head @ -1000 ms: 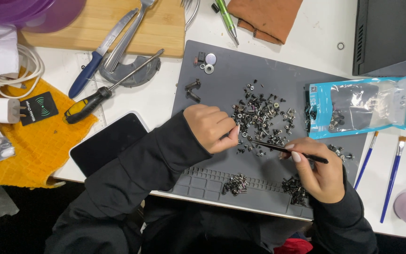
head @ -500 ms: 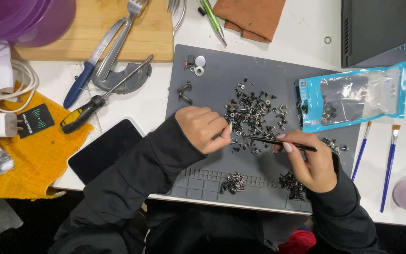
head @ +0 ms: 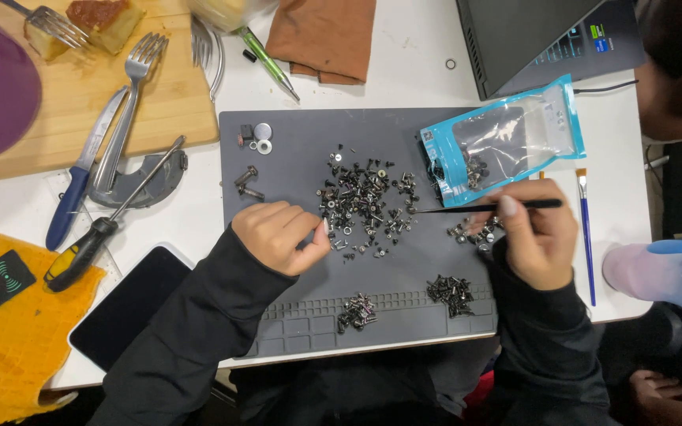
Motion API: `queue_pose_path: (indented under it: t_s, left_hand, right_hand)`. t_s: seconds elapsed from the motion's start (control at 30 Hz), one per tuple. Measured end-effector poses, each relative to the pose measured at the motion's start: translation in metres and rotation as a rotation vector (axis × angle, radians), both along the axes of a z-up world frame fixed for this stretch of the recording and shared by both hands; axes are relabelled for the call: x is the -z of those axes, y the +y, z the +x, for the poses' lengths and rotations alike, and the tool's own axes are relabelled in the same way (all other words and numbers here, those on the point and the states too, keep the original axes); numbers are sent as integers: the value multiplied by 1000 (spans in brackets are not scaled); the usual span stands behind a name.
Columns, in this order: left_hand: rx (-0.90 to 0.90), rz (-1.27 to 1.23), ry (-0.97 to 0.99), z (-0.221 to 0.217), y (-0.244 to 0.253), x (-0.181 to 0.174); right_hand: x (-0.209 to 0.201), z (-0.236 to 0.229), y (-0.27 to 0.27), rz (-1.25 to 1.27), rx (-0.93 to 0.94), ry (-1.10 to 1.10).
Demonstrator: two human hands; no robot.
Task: The person uses tweezers to pick up small screws and nuts from a gray mat and places them into a blue zip-top bag. The person repeatedly picks and places fasteners, gradually reducing the pile on the mat.
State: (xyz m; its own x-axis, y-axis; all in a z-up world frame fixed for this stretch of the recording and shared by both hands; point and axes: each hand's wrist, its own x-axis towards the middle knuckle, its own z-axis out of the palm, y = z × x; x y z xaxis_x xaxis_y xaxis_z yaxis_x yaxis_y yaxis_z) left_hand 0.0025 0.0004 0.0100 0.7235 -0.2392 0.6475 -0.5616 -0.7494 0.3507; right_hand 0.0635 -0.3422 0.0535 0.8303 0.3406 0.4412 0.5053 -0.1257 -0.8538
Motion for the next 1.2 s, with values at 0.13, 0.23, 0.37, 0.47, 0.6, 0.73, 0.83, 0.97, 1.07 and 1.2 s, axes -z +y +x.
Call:
queue_pose_path:
  t_s: [0.13,0.23,0.37,0.47,0.6,0.73,0.83,0.97,1.07,1.2]
  left_hand:
    - [-40,36,-60,-4,-3,3]
    - [-17,31,-43,-5,-3,2]
    - [-20,38,-30,-6,-3,4]
    - [-16,42,-36,-5,-2,3]
    - [-10,26,-35,-5,-2,3]
    - [-30,33,-38,-5,-3,2]
    - [-30,36,-40,-5,-3,4]
    - [-19,36,-37,-5,-2,6]
    - [-22,37,-41,-4,-2,7]
    - [-46,29,-46,-3,-3,9]
  right_hand:
    - [-29,-22,-27,10,257,156]
    - [-37,-34,-45,-89,336,175]
    - [-43,-47,-51,-283,386,282]
    - [-42,-48,-51,-425,409,299]
    - [-51,-46,-49,-564,380,265]
    - [-60,-50,-50,-529,378,281]
    - [-54,-50,-53,-256,357,281]
    - [-61,-38,-31,-271,264,257]
    - [-60,-24,-13,-471,171,220]
    - [-45,-7,-1,-629,33,193]
